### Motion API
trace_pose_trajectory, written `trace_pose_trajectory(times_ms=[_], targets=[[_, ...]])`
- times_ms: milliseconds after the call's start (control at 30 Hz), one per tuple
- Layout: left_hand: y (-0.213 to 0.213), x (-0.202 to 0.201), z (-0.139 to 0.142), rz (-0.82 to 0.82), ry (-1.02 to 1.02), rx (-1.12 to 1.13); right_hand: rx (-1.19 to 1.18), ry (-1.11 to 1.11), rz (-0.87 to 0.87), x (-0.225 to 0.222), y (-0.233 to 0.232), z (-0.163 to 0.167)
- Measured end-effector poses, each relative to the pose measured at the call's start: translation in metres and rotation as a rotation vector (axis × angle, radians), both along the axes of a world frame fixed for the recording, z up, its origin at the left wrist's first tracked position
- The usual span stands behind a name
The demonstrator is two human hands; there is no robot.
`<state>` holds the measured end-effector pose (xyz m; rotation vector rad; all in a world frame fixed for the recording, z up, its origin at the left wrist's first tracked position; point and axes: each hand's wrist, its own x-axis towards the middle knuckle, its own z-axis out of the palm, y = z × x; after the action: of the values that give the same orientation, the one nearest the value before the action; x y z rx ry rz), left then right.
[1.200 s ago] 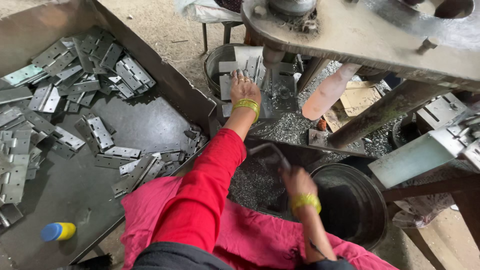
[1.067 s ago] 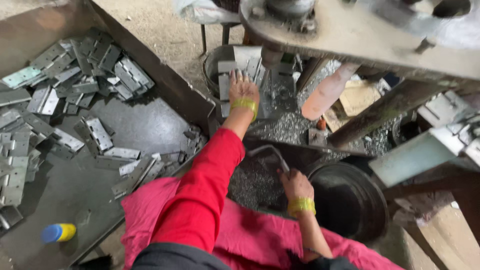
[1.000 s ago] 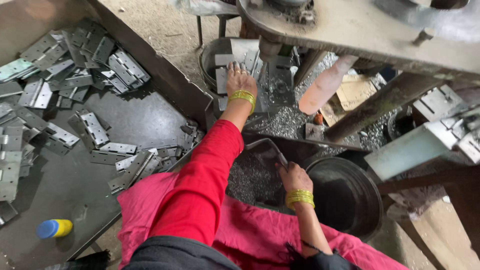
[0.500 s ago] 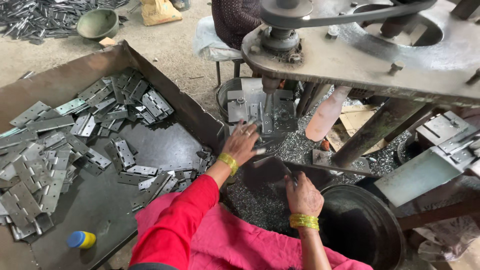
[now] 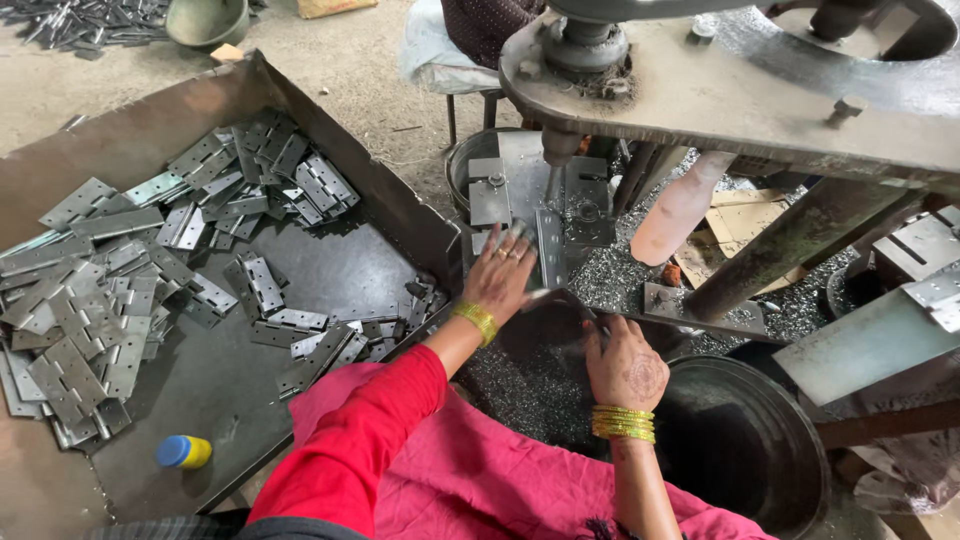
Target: The person operates a drill press to process small metal plates. They pick up each plate, place it under the drill, activate the machine, and then remove the processed plate to a pile.
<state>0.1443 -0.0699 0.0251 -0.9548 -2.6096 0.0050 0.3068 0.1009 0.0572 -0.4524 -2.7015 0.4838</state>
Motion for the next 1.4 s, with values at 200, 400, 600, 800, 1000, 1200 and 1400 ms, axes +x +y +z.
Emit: trace_pose_trajectory(times_ms=[200, 400, 600, 800, 1000, 1200, 1400], targets=[[0.021, -0.012, -0.005, -0.079, -0.01, 0.396, -0.036, -0.001, -0.057, 0.006, 0.001, -0.012], [0.103, -0.047, 0.006, 0.442, -0.328, 0.526, -0.038, -0.097, -0.081, 0.004, 0.004, -0.018], [0.066, -0.025, 0.004, 0.37, -0.295, -0.145, -0.062, -0.015, -0.023, 0.005, 0.003, -0.017], [0.052, -0.005, 0.012, 0.352, -0.272, -0.108, 0.03, -0.085, 0.021, 0.0, -0.001, -0.002], [0.068, -0.028, 0.019, 0.428, -0.348, -0.101, 0.076, -0.085, 0.073, 0.003, 0.005, -0.009], [0.063, -0.037, 0.016, 0.404, -0.211, -0.009, -0.186, -0.516, -0.089, -0.003, 0.026, -0.087], [0.047, -0.031, -0.006, 0.257, -0.206, -0.051, -0.095, -0.424, -0.074, -0.007, 0.034, -0.103]])
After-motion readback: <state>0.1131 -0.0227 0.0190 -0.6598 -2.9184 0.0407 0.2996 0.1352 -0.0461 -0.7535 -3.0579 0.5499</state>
